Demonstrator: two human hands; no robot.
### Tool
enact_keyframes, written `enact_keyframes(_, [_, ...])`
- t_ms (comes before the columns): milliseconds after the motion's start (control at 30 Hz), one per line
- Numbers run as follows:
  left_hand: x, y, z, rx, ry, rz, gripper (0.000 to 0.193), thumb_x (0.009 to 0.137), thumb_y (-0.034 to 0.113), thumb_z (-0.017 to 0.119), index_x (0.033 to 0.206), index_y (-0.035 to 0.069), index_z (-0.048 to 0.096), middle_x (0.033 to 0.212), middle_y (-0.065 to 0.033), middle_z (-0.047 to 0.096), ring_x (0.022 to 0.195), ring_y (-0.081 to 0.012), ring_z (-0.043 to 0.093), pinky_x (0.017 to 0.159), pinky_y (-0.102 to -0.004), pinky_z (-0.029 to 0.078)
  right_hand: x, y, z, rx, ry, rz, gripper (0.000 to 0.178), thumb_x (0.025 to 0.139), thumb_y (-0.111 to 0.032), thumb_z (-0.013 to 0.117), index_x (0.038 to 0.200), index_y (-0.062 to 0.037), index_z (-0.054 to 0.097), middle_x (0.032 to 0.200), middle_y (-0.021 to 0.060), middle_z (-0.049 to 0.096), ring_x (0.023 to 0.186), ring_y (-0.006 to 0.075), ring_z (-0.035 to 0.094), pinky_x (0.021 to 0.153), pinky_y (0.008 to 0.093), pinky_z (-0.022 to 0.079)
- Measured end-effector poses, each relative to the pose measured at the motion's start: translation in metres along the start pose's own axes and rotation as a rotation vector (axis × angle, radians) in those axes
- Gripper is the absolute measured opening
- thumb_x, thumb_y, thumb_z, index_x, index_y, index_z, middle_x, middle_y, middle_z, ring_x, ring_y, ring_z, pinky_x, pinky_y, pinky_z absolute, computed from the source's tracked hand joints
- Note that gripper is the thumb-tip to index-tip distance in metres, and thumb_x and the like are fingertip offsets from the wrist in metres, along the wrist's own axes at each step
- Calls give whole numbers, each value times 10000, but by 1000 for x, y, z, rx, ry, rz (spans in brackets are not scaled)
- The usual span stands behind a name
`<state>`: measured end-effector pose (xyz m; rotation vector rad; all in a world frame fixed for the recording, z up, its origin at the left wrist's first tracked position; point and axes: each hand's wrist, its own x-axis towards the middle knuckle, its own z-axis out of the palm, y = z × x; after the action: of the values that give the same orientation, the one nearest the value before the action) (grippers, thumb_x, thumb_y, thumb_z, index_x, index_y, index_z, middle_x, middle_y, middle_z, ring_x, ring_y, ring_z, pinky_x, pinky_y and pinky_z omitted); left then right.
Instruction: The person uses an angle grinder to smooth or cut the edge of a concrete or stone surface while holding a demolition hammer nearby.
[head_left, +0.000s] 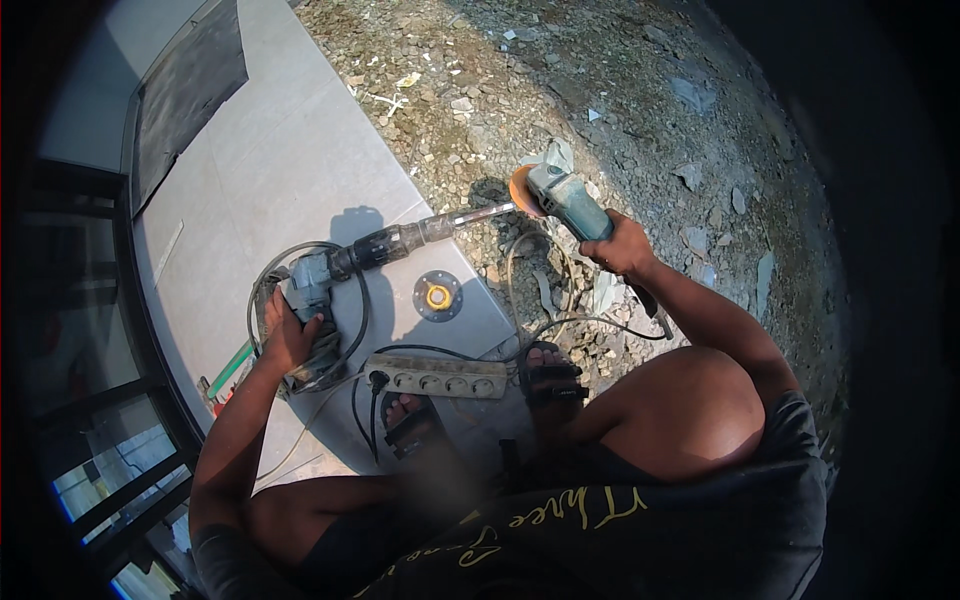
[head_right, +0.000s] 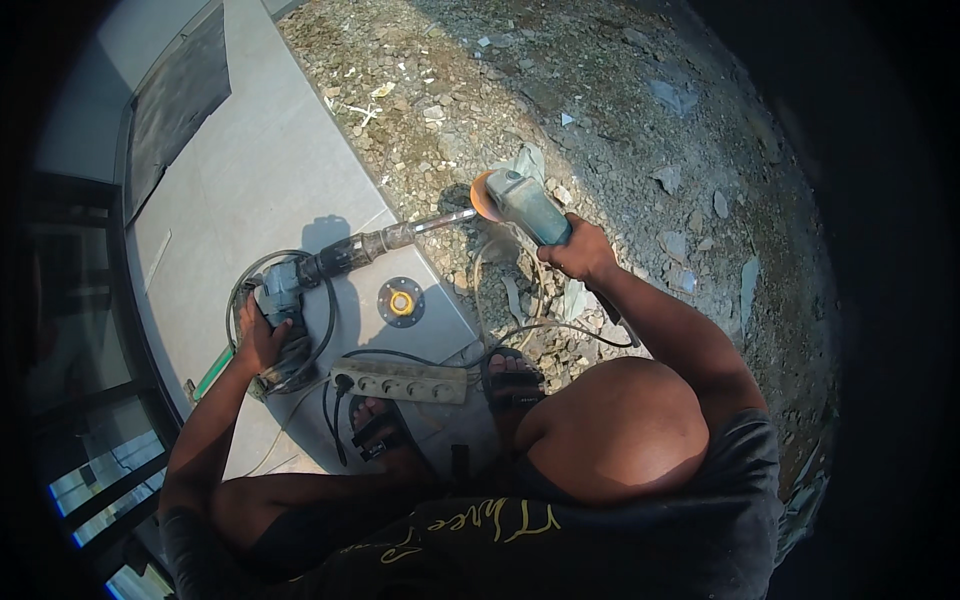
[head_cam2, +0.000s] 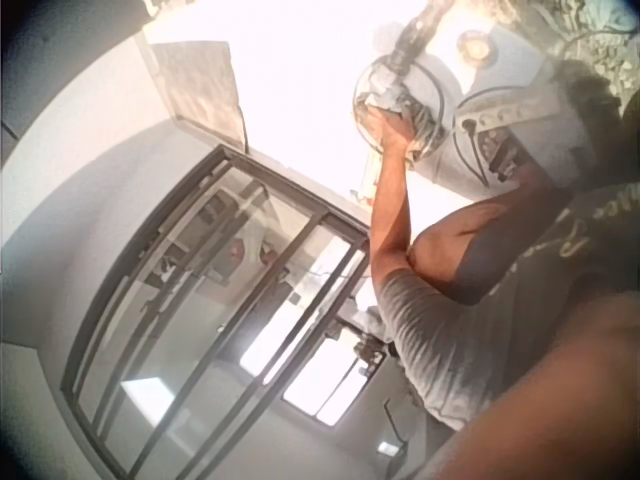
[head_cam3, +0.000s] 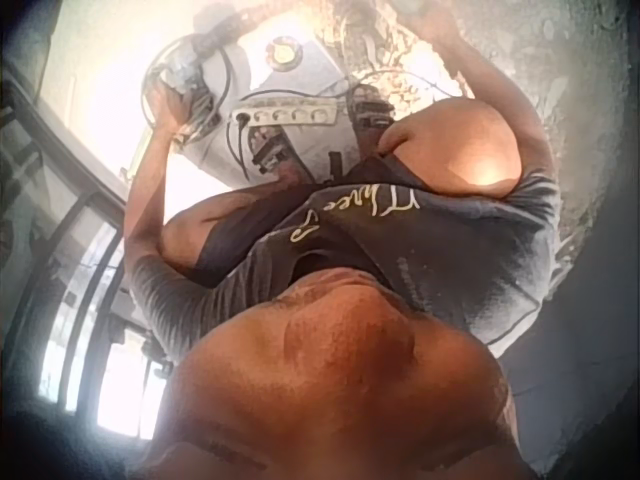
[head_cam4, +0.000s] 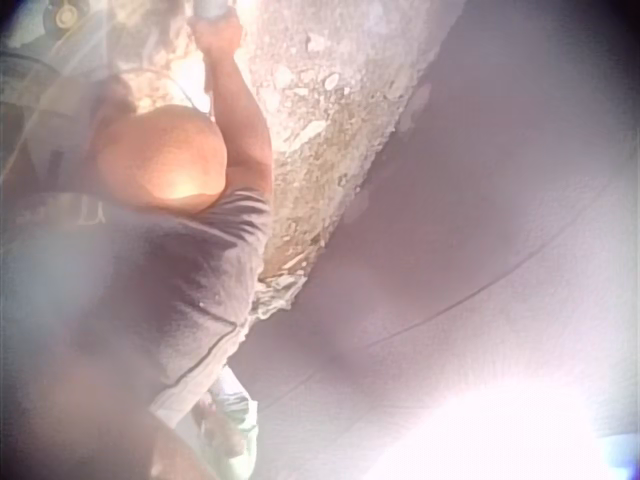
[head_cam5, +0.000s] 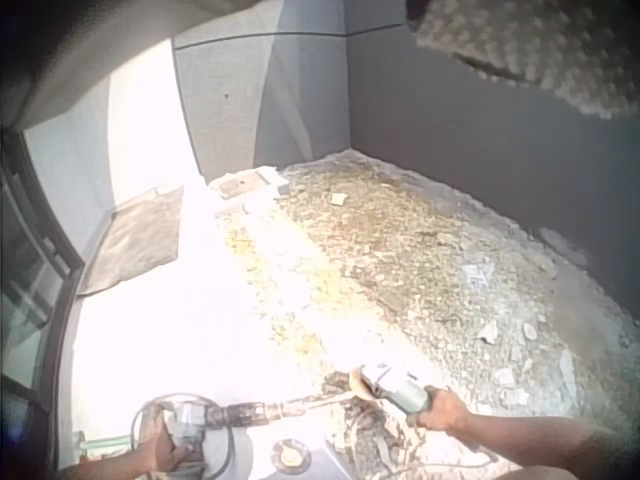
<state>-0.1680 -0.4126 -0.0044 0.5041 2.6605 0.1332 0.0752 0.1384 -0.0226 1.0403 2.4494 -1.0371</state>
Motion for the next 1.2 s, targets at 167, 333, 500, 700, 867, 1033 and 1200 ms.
enact_keyframes(167, [-2,-1,0,5,6,0,1067,929,396,722,1567,-135,51,1534,-375,238,1431,-529,285,1215,-509,258,-3,-10,-4,45,-16,10,753,697,-430,801,1278,18,633,1011,212,752,926,324,742,866,399,573])
enact_keyframes(333, [0,-5,3,18,10,0,1067,928,390,728,1571,-127,51,1538,-365,240,1436,-522,282,1215,-511,257,0,-6,-2,77,-21,5,733,691,-426,809,1247,25,652,1006,211,752,912,308,741,847,397,571])
enact_keyframes(500, [-1,5,-2,-2,-13,-15,1068,923,382,738,1572,-124,57,1542,-359,241,1437,-515,285,1216,-507,257,3,-9,-5,98,-31,18,727,682,-423,823,1227,31,664,1015,211,751,912,312,739,844,391,569])
enact_keyframes(700, [-4,2,-2,-7,0,-30,1071,920,377,743,1572,-123,55,1542,-361,239,1439,-515,283,1222,-496,251,-3,-22,-7,101,-13,-13,730,678,-413,820,1237,29,666,1005,215,753,905,310,743,850,388,570])
enact_keyframes(867, [-3,3,-2,4,-8,-25,1078,923,375,741,1570,-128,41,1535,-363,245,1435,-519,285,1217,-500,254,3,-16,-3,52,13,-10,756,666,-429,814,1249,30,665,1021,220,754,917,313,746,856,390,575])
enact_keyframes(1033, [-2,-1,0,-5,-7,-24,1083,920,384,741,1571,-126,43,1536,-363,243,1432,-521,286,1217,-506,250,3,-21,-7,68,-24,1,792,655,-449,812,1261,39,660,1032,225,754,921,316,747,853,390,579])
enact_keyframes(1200, [0,-6,4,14,19,-3,1079,919,393,738,1570,-129,53,1530,-363,253,1423,-524,297,1212,-510,260,7,-20,-5,36,-27,4,790,653,-442,815,1256,45,664,1023,223,755,925,317,746,853,391,577])
